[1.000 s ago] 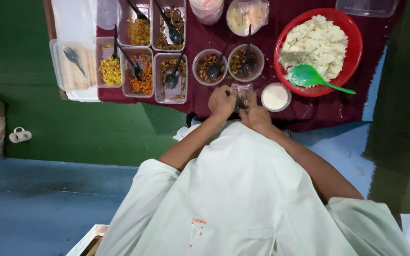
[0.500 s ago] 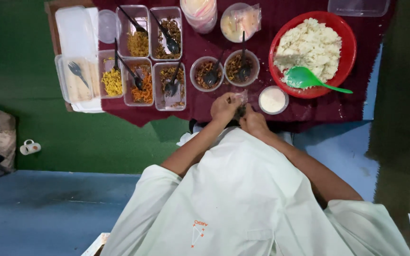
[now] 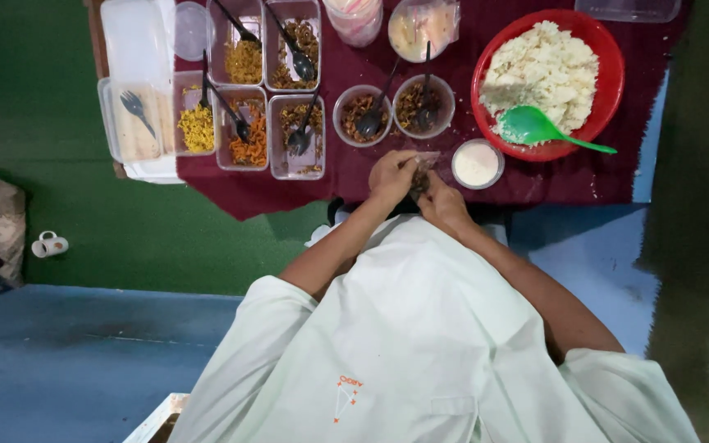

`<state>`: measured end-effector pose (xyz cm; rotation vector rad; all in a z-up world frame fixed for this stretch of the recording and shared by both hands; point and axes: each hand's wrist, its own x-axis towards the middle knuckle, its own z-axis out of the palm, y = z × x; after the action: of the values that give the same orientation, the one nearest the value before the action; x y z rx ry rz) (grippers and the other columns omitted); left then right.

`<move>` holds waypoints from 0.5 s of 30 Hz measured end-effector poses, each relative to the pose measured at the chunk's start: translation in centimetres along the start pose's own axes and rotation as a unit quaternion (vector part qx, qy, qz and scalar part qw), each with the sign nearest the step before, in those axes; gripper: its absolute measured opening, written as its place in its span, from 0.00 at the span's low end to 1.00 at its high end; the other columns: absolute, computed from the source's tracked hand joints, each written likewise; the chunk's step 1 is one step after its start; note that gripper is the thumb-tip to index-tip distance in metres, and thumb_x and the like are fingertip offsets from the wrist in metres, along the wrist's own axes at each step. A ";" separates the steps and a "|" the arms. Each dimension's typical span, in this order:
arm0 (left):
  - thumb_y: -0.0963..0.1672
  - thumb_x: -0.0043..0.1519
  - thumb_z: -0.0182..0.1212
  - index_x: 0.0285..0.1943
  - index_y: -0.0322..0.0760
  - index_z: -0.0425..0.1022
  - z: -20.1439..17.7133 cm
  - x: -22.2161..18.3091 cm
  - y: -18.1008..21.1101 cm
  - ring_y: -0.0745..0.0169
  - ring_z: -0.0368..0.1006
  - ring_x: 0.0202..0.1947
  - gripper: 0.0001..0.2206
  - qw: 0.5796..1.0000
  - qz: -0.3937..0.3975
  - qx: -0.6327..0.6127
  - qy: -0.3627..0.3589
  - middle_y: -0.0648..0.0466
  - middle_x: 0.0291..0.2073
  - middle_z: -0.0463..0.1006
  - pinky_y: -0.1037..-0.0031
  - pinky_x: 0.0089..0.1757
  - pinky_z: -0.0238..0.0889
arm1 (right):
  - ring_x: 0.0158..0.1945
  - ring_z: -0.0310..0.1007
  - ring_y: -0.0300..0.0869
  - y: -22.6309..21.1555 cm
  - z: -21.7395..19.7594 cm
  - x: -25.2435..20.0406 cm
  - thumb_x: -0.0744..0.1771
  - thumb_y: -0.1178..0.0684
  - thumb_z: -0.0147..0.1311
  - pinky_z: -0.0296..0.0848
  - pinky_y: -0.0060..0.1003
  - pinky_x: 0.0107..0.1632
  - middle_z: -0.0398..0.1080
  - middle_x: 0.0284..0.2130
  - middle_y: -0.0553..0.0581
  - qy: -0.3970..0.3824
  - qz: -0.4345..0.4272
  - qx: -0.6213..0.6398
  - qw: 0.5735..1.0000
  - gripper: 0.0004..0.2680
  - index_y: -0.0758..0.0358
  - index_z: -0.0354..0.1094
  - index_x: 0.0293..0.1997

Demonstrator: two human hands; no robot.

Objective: Packing food ingredients into bags and assembling a meal box

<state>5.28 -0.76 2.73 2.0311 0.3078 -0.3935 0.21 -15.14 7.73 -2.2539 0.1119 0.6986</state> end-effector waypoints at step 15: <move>0.43 0.62 0.65 0.49 0.36 0.84 -1.7 1.2 -0.8 0.60 0.76 0.37 0.09 0.947 -0.032 -0.320 -0.014 0.46 0.37 0.82 0.69 0.39 0.73 | 0.48 0.79 0.56 0.5 0.4 1.1 0.71 0.38 0.52 0.77 0.51 0.49 0.80 0.40 0.58 0.126 -0.071 0.037 0.989 0.13 0.48 0.74 0.59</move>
<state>6.30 1.14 2.40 1.3785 0.4233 -0.3099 0.86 -15.12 6.59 -2.2445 0.0962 0.3267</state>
